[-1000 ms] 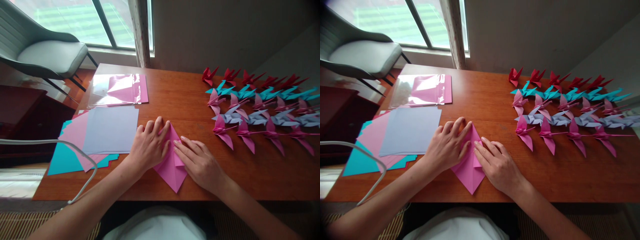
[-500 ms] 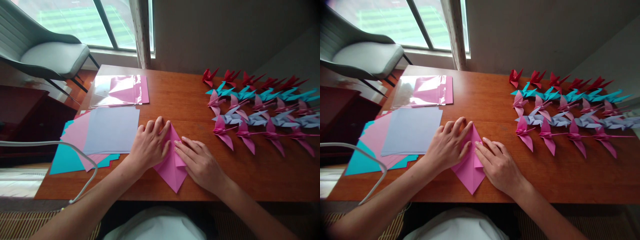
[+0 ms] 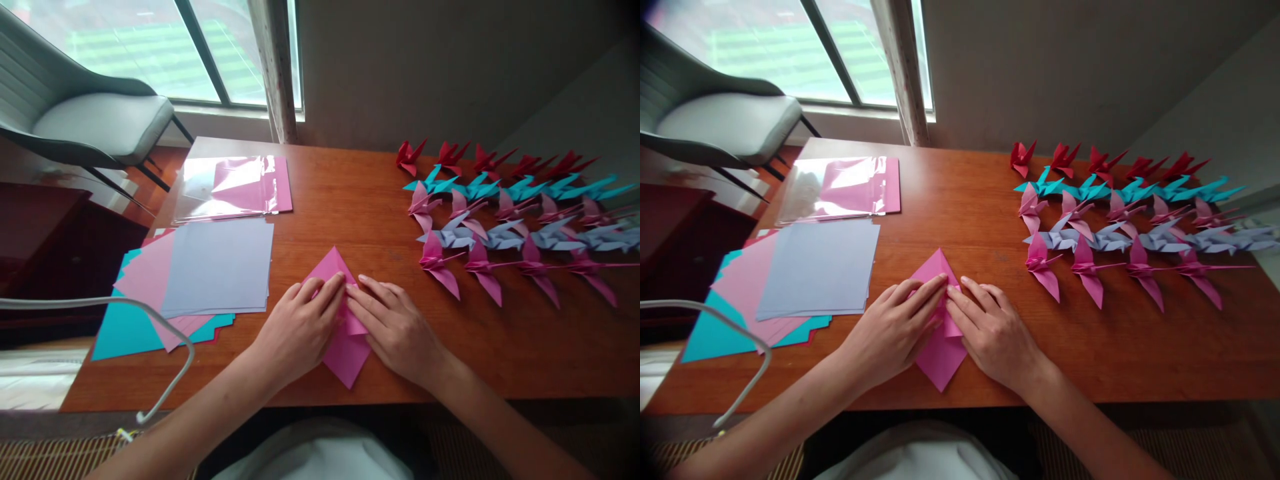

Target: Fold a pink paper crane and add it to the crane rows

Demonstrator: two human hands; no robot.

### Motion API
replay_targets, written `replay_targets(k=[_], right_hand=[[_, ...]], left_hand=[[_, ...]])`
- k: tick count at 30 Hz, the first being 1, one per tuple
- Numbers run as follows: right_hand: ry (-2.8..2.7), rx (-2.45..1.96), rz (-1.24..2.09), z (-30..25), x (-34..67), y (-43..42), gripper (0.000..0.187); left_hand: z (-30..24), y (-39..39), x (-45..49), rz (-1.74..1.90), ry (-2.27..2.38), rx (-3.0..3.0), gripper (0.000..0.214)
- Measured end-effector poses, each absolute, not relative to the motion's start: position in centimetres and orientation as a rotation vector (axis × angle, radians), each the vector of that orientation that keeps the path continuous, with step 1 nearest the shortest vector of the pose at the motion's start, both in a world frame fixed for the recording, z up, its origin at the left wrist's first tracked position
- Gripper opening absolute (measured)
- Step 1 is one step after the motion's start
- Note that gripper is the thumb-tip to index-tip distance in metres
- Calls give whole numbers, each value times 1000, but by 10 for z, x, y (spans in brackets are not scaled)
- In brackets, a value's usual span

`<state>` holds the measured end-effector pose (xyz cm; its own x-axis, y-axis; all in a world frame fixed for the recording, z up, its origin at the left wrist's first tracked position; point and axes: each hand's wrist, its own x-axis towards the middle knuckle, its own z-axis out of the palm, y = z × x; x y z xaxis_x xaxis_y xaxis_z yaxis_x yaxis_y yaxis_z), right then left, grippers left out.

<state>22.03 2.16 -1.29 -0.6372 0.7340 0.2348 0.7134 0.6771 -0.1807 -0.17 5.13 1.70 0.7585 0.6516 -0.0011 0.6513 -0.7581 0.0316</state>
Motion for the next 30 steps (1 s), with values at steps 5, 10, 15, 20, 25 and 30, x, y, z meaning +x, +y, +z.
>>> replay_targets(k=[5, 10, 15, 20, 25, 30], right_hand=[[-2514, -1149, 334, -6, 223, 22, 45], [-2096, -1260, 646, 1, 216, 45, 30], [-2081, -1422, 537, 0, 205, 77, 8], [-2119, -1452, 588, 0, 207, 83, 10], [-2080, -1501, 601, -2, 205, 84, 10], [-2047, -1581, 513, -7, 198, 99, 12]], left_hand=[[14, 56, -5, 53, 1080, 2882, 43], [13, 57, -7, 41, 1062, 2859, 47], [14, 56, -5, 29, 1077, 2865, 48], [13, 56, -5, 21, 1077, 2871, 50], [14, 54, -5, 21, 1075, 2896, 48], [15, 55, -4, 25, 1077, 2907, 48]])
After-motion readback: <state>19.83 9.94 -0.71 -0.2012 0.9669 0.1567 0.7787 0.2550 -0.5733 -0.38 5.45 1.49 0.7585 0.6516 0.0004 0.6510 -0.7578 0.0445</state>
